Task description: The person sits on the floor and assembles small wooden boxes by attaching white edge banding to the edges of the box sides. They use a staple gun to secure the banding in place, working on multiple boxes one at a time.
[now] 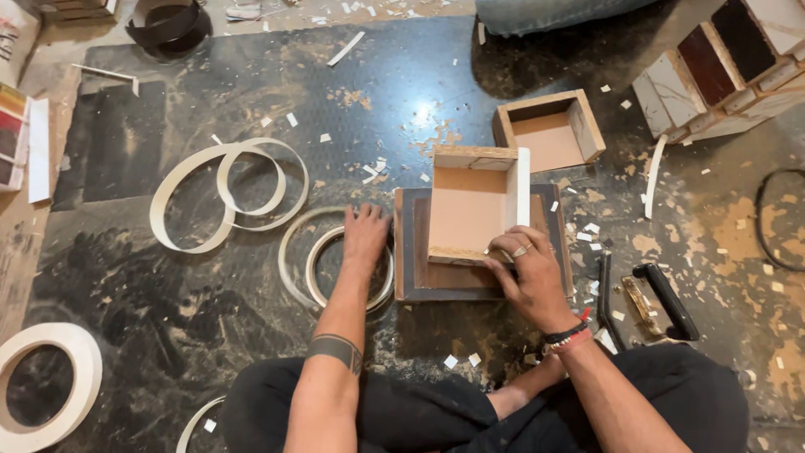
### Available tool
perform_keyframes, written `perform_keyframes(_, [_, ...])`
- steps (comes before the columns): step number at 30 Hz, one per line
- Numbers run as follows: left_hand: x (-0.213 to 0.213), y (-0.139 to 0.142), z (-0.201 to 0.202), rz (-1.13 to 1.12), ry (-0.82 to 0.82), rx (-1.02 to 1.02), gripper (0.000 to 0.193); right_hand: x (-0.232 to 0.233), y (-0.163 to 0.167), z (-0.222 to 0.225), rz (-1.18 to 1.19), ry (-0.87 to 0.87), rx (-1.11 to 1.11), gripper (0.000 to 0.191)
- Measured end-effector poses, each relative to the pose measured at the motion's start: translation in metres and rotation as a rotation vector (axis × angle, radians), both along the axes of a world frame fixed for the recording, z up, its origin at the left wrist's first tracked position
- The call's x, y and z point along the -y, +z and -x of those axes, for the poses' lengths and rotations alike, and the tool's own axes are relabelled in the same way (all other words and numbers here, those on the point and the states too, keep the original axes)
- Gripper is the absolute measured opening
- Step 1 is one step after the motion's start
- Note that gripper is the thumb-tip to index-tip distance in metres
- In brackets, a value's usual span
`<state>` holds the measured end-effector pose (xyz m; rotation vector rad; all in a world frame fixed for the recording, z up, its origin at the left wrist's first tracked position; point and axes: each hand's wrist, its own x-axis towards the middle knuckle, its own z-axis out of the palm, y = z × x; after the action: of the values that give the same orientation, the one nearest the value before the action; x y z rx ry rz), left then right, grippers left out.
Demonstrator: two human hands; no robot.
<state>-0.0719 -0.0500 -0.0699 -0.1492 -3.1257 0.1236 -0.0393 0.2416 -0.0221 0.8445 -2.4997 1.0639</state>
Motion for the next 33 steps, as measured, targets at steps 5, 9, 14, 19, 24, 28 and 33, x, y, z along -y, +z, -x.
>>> perform_keyframes(5, [0.019, 0.010, -0.013, -0.028, 0.089, -0.239, 0.025, -0.001, -0.001, 0.001, -0.025, -0.012, 0.039, 0.021])
perform_keyframes(9, [0.036, 0.035, -0.026, -0.491, 0.448, -0.256, 0.019, -0.001, 0.002, 0.003, -0.034, 0.002, 0.047, 0.019])
perform_keyframes(14, [0.028, 0.049, -0.034, -0.103, 0.240, -0.606, 0.041, -0.004, 0.005, 0.003, -0.029, 0.008, 0.055, 0.021])
perform_keyframes(19, [0.011, 0.017, -0.050, -0.055, 0.244, 0.027, 0.036, -0.005, 0.004, 0.004, 0.017, 0.012, 0.053, 0.021])
perform_keyframes(24, [-0.007, -0.014, -0.071, -0.343, 0.213, 0.551, 0.075, -0.007, 0.005, 0.006, 0.067, 0.024, 0.066, 0.021])
perform_keyframes(28, [-0.020, -0.021, -0.076, -0.189, 0.153, 0.448, 0.028, -0.011, 0.007, 0.009, 0.027, 0.039, 0.064, 0.021])
perform_keyframes(33, [-0.006, 0.003, -0.060, -0.157, 0.238, 0.239, 0.016, -0.018, 0.006, 0.016, 0.009, 0.033, 0.003, 0.019])
